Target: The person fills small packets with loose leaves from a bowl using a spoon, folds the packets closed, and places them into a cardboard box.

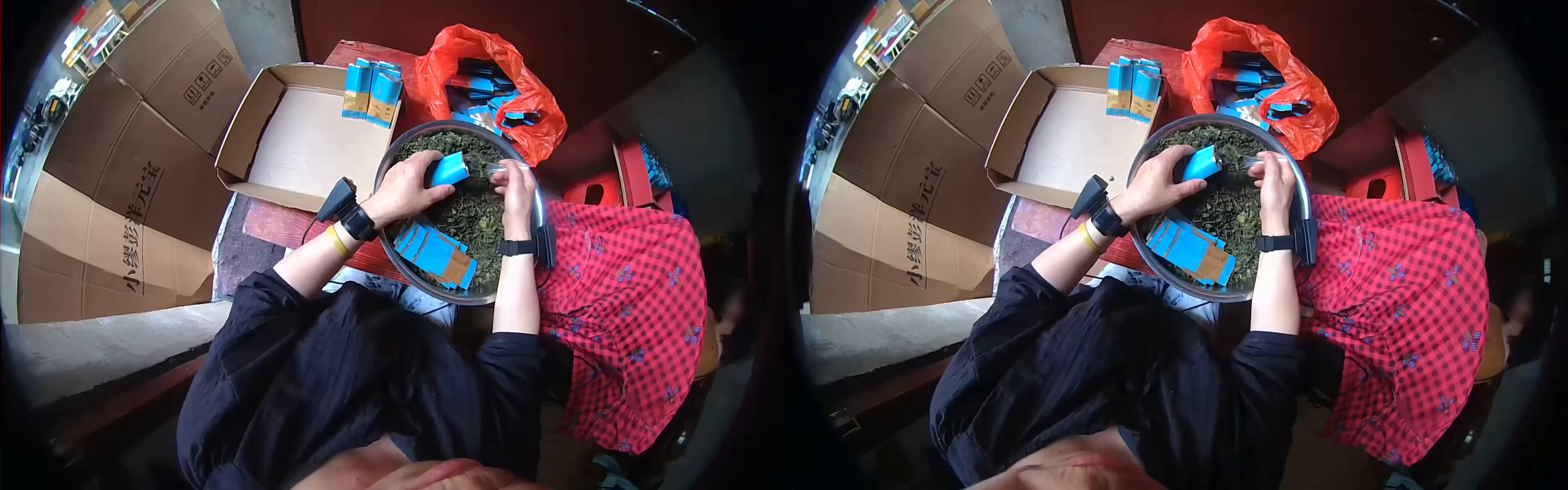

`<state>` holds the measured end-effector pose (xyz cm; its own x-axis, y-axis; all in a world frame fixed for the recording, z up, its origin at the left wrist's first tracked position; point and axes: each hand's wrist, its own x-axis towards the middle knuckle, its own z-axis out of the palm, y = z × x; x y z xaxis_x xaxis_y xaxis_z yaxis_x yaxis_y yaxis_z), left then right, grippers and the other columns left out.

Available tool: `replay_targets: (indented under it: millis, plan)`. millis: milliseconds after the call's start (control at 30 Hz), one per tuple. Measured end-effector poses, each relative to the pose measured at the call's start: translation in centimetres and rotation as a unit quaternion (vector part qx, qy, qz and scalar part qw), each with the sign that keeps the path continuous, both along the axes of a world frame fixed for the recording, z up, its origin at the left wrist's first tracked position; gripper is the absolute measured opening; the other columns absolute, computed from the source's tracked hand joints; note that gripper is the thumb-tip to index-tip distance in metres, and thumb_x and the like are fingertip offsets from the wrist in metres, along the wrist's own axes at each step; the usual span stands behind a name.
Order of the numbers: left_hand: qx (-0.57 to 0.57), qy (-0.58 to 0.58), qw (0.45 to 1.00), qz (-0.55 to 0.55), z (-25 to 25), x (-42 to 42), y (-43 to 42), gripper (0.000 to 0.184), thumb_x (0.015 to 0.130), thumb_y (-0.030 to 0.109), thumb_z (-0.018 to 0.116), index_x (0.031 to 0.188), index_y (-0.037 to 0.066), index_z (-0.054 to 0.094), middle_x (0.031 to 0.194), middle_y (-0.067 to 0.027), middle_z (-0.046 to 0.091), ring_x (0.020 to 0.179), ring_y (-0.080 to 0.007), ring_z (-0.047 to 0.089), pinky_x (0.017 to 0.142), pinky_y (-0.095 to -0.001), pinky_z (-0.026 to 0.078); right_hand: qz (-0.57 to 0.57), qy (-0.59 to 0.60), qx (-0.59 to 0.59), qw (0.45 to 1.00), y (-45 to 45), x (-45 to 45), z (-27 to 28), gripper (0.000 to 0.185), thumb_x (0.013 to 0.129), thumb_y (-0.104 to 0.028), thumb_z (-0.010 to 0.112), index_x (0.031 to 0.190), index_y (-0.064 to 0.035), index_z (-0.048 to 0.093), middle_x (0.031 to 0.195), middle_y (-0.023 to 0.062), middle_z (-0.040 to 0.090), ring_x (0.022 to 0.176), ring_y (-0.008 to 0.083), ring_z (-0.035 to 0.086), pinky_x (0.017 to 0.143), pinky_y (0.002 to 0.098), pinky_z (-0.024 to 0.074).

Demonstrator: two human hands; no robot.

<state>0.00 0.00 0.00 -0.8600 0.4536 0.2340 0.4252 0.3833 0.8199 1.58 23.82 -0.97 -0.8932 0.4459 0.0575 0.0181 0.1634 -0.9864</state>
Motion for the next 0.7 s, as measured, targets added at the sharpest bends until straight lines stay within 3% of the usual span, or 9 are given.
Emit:
replay_targets:
  millis: [200,367,433,500,700]
  plan:
    - [0.004,0.02,1.0,0.004,-0.2,0.0,0.0,0.061,0.079,0.033,0.077,0.126,0.001,0.053,0.116,-0.0198,0.062,0.108,-0.0351,0.062,0.092,-0.0405,0.05,0.006,0.155,0.019,0.988,-2.0,0.9,1.1,0.022,0.1,-0.02,0.049,0.095,-0.0045,0.063,0.072,-0.0014,0.061,0.062,0.0053,0.054,0.058,0.0207,0.0409]
    - [0.005,0.017,1.0,0.005,0.0,0.2,0.0,0.062,0.079,0.033,0.078,0.126,0.001,0.052,0.117,-0.0199,0.062,0.107,-0.0349,0.063,0.091,-0.0401,0.051,0.089,0.226,0.268,0.932,-4.0,2.3,1.8,0.013,0.095,-0.012,0.055,0.097,-0.003,0.063,0.082,0.011,0.066,0.073,0.0244,0.066,0.067,0.0343,0.0511]
    - [0.003,0.011,1.0,0.003,0.3,0.2,0.0,0.062,0.079,0.032,0.078,0.126,0.001,0.052,0.116,-0.0201,0.062,0.107,-0.0349,0.063,0.091,-0.0402,0.051,0.085,0.279,0.358,0.887,-3.5,2.2,2.1,0.018,0.099,-0.015,0.051,0.102,-0.0004,0.062,0.085,0.0094,0.065,0.074,0.018,0.064,0.068,0.0305,0.0505]
    - [0.003,0.005,1.0,0.001,0.2,0.1,0.0,0.062,0.079,0.032,0.077,0.126,0.001,0.052,0.116,-0.0203,0.062,0.107,-0.0349,0.063,0.091,-0.0403,0.051,0.047,0.293,0.366,0.882,-2.9,2.0,1.9,0.019,0.099,-0.015,0.05,0.102,-0.0003,0.062,0.086,0.0092,0.065,0.074,0.0178,0.064,0.068,0.0307,0.0506]
    - [-0.001,0.005,1.0,-0.009,0.3,0.1,0.0,0.061,0.079,0.031,0.077,0.126,0.001,0.053,0.115,-0.0211,0.063,0.107,-0.0349,0.063,0.091,-0.0405,0.051,0.086,0.19,0.175,0.962,-2.8,2.1,1.5,0.022,0.1,-0.02,0.05,0.1,-0.0018,0.062,0.081,0.0045,0.064,0.071,0.0112,0.06,0.063,0.0253,0.0471]
